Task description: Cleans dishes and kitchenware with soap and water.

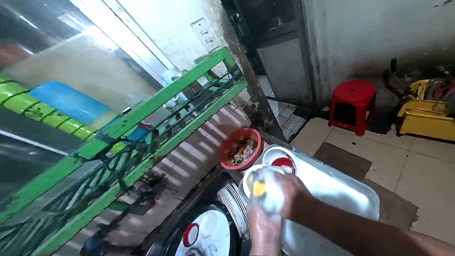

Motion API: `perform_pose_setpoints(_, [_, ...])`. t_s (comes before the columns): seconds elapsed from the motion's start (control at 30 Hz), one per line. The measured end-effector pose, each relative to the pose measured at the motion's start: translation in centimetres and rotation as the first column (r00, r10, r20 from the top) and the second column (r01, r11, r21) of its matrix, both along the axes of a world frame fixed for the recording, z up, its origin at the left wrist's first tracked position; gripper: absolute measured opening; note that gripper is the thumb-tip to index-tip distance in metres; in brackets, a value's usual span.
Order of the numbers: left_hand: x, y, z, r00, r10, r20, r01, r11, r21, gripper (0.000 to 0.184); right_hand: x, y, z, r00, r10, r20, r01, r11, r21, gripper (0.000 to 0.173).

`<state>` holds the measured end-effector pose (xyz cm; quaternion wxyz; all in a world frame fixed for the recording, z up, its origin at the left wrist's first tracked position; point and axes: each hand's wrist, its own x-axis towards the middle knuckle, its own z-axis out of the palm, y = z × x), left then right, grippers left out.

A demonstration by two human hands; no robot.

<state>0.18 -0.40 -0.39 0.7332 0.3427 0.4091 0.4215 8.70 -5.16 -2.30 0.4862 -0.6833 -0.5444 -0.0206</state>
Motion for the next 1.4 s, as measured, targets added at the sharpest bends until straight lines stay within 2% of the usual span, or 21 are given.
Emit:
perform_pose_setpoints(0.07, [-0.4, 1.0, 0.4, 0.996, 0.005, 0.091, -0.006, 1.000, 0.016, 0.033, -0.5, 0.6, -3.2, 0.989, 0.019, 0.148, -0.058, 0.962, 0.266, 0.042])
perform_pose_setpoints(0.1, [0.0, 1.3, 0.8, 0.991, 0.038, 0.129, -0.036, 0.999, -0.015, 0.032, -0.5, 0.4, -4.2, 0.997, 0.051, 0.064, -0.067, 0.957, 0.283, 0.043])
perform_pose_setpoints(0.17, [0.1, 1.4, 1.1, 0.979, 0.036, 0.199, -0.022, 0.997, -0.071, 0.031, -0.2, -0.5, -4.7, 0.940, 0.060, -0.335, 0.022, 0.971, 0.238, 0.044])
perform_pose_setpoints(0.23, [-0.4, 0.7, 0.6, 0.967, -0.069, 0.244, 0.091, 0.993, -0.080, 0.034, 2.0, -1.3, -3.1, 0.682, 0.003, -0.731, 0.025, 0.999, 0.027, 0.039])
perform_pose_setpoints(0.3, [-1.2, -0.2, -0.2, 0.958, -0.271, 0.099, 0.261, 0.960, 0.100, 0.035, 5.3, -1.0, -1.5, 0.566, 0.023, -0.824, -0.130, 0.990, -0.061, 0.031])
perform_pose_setpoints(0.37, [-1.5, -0.8, 0.1, 0.883, -0.371, -0.289, 0.450, 0.845, 0.290, 0.031, 5.6, -1.1, -0.2, 0.688, 0.044, -0.724, -0.200, 0.971, -0.131, 0.037])
perform_pose_setpoints(0.43, [-1.5, -1.4, 1.3, 0.683, -0.353, -0.639, 0.613, 0.753, 0.240, 0.032, 3.3, -1.8, 1.2, 0.916, 0.084, -0.392, -0.181, 0.959, -0.218, 0.048])
perform_pose_setpoints(0.5, [-1.9, -0.9, -0.7, 0.739, -0.297, -0.605, 0.589, 0.721, 0.365, 0.030, 2.5, -2.1, 2.2, 0.956, 0.116, -0.270, -0.173, 0.965, -0.196, 0.048])
perform_pose_setpoints(0.53, [-1.9, -1.1, -1.1, 0.813, -0.306, -0.495, 0.531, 0.738, 0.416, 0.029, 3.3, -2.0, 2.3, 0.899, 0.114, -0.423, -0.211, 0.959, -0.189, 0.050])
perform_pose_setpoints(0.6, [-2.1, -1.1, -1.6, 0.890, -0.375, -0.259, 0.455, 0.755, 0.471, 0.033, 5.7, -1.8, 1.8, 0.605, 0.125, -0.787, -0.272, 0.961, -0.056, 0.047])
perform_pose_setpoints(0.67, [-2.3, -1.2, -0.8, 0.879, -0.462, -0.120, 0.461, 0.758, 0.461, 0.036, 7.2, -2.2, 2.2, 0.381, 0.148, -0.913, -0.276, 0.960, 0.040, 0.038])
perform_pose_setpoints(0.77, [-2.3, -0.8, 0.4, 0.806, -0.553, -0.211, 0.592, 0.751, 0.293, 0.031, 6.4, -2.1, 3.5, 0.803, 0.064, -0.593, -0.255, 0.936, -0.244, 0.044])
perform_pose_setpoints(0.83, [-1.6, -1.5, 2.1, 0.771, -0.486, -0.412, 0.589, 0.790, 0.172, 0.021, 4.2, -2.6, 4.9, 0.949, 0.125, -0.288, -0.239, 0.883, -0.404, 0.047])
perform_pose_setpoints(0.87, [-1.5, -2.0, 2.5, 0.772, -0.448, -0.451, 0.562, 0.813, 0.154, 0.020, 3.8, -2.6, 5.2, 0.961, 0.149, -0.234, -0.237, 0.881, -0.410, 0.049])
perform_pose_setpoints(0.93, [-1.9, -1.7, 1.0, 0.846, -0.431, -0.312, 0.515, 0.812, 0.274, 0.017, 5.3, -1.9, 3.8, 0.890, 0.163, -0.425, -0.296, 0.917, -0.267, 0.046])
perform_pose_setpoints(1.03, [-2.8, -0.9, -0.8, 0.831, -0.555, -0.026, 0.521, 0.762, 0.384, 0.027, 7.9, -1.8, 1.0, 0.597, 0.224, -0.771, -0.331, 0.943, 0.018, 0.024])
perform_pose_setpoints(1.1, [-3.1, -0.4, -0.5, 0.780, -0.615, -0.115, 0.613, 0.715, 0.336, 0.032, 6.8, -2.5, 3.2, 0.755, 0.065, -0.653, -0.275, 0.935, -0.224, 0.034])
perform_pose_setpoints(1.2, [-2.7, -0.3, 0.5, 0.687, -0.590, -0.424, 0.690, 0.712, 0.129, 0.029, 3.5, -2.6, 5.3, 0.964, 0.130, -0.230, -0.227, 0.855, -0.467, 0.046])
perform_pose_setpoints(1.27, [-2.2, -1.3, 1.5, 0.763, -0.509, -0.399, 0.608, 0.774, 0.176, 0.024, 4.1, -2.2, 5.2, 0.930, 0.138, -0.339, -0.251, 0.916, -0.313, 0.046])
perform_pose_setpoints(1.33, [-2.8, -1.0, 0.1, 0.829, -0.536, -0.160, 0.557, 0.760, 0.336, 0.032, 6.1, -1.7, 5.0, 0.779, 0.198, -0.595, -0.291, 0.955, -0.064, 0.023])
perform_pose_setpoints(1.4, [-3.4, -0.4, 0.0, 0.775, -0.624, -0.095, 0.604, 0.689, 0.401, 0.040, 7.2, -2.1, 4.8, 0.722, 0.221, -0.656, -0.330, 0.943, -0.046, 0.014])
